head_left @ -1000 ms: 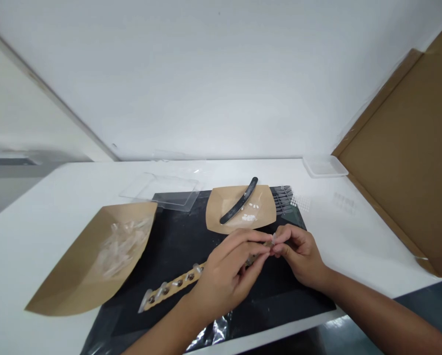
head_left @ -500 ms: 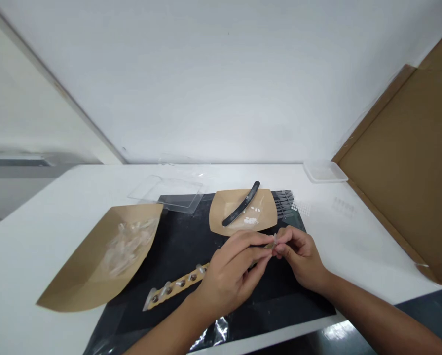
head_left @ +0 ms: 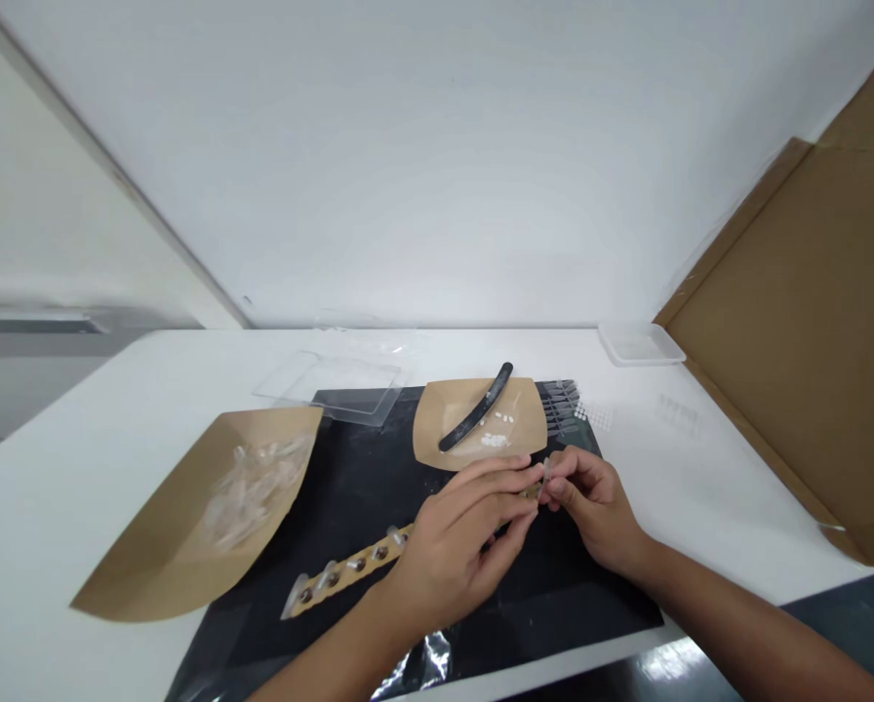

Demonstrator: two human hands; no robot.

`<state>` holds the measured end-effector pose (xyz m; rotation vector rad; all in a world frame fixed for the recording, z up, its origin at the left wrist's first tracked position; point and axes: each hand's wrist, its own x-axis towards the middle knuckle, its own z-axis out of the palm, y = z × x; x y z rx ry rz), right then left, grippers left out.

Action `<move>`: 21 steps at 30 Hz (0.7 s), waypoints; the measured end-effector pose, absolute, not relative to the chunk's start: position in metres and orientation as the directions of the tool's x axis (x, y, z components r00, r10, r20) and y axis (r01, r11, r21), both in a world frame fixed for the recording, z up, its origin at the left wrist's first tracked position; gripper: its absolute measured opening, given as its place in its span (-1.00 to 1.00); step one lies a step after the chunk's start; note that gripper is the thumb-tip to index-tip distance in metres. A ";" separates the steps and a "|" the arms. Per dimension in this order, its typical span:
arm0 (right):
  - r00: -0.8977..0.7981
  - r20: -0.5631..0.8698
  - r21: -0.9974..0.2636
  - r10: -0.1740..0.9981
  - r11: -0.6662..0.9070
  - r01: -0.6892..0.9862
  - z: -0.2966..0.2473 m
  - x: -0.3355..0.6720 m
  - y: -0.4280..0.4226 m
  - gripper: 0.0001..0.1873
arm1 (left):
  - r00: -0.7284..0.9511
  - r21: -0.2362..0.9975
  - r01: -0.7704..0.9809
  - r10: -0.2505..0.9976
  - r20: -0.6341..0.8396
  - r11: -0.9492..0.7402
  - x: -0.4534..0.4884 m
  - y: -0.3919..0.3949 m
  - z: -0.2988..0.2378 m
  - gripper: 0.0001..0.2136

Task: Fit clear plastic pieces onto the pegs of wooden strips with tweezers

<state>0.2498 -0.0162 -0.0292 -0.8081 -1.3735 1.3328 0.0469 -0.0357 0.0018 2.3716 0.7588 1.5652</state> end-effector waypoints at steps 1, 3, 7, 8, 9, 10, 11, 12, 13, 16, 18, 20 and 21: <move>-0.255 0.208 -0.970 0.944 0.165 -0.180 -0.029 0.250 -0.016 -0.64 | 0.306 0.433 0.307 0.519 0.798 -0.847 0.047 -0.036 0.002 -0.77; -0.246 0.204 -0.971 0.948 0.165 -0.171 -0.029 0.249 -0.016 -0.63 | 0.309 0.430 0.307 0.516 0.799 -0.849 0.047 -0.036 0.002 -0.77; -0.231 0.218 -0.970 0.948 0.184 -0.158 -0.027 0.249 -0.017 -0.62 | 0.323 0.421 0.311 0.512 0.796 -0.852 0.047 -0.036 0.002 -0.76; -0.228 0.226 -0.968 0.947 0.193 -0.158 -0.027 0.249 -0.017 -0.61 | 0.327 0.420 0.312 0.512 0.795 -0.852 0.047 -0.037 0.003 -0.75; -0.226 0.235 -0.967 0.945 0.202 -0.157 -0.026 0.249 -0.017 -0.61 | 0.327 0.418 0.314 0.511 0.795 -0.852 0.046 -0.037 0.003 -0.75; -0.225 0.241 -0.965 0.944 0.210 -0.154 -0.026 0.249 -0.017 -0.62 | 0.326 0.416 0.317 0.510 0.796 -0.852 0.046 -0.037 0.003 -0.75; -0.221 0.247 -0.964 0.944 0.217 -0.152 -0.025 0.249 -0.017 -0.62 | 0.325 0.414 0.325 0.512 0.795 -0.850 0.046 -0.037 0.003 -0.76; -0.217 0.250 -0.964 0.944 0.221 -0.148 -0.025 0.249 -0.017 -0.62 | 0.324 0.412 0.336 0.514 0.794 -0.847 0.046 -0.037 0.003 -0.76; -0.214 0.250 -0.964 0.944 0.223 -0.144 -0.025 0.249 -0.017 -0.63 | 0.319 0.410 0.352 0.520 0.792 -0.841 0.046 -0.038 0.004 -0.77; -0.218 0.244 -0.966 0.945 0.215 -0.146 -0.026 0.249 -0.018 -0.65 | 0.303 0.404 0.388 0.528 0.793 -0.829 0.047 -0.038 0.004 -0.78; -0.224 0.240 -0.966 0.945 0.209 -0.153 -0.027 0.249 -0.018 -0.67 | 0.298 0.406 0.384 0.528 0.795 -0.829 0.047 -0.038 0.003 -0.78; -0.225 0.241 -0.966 0.944 0.209 -0.155 -0.028 0.249 -0.018 -0.67 | 0.305 0.414 0.362 0.526 0.794 -0.835 0.048 -0.037 0.002 -0.77; -0.224 0.240 -0.966 0.945 0.209 -0.153 -0.028 0.249 -0.018 -0.67 | 0.310 0.418 0.351 0.525 0.792 -0.838 0.048 -0.037 0.002 -0.75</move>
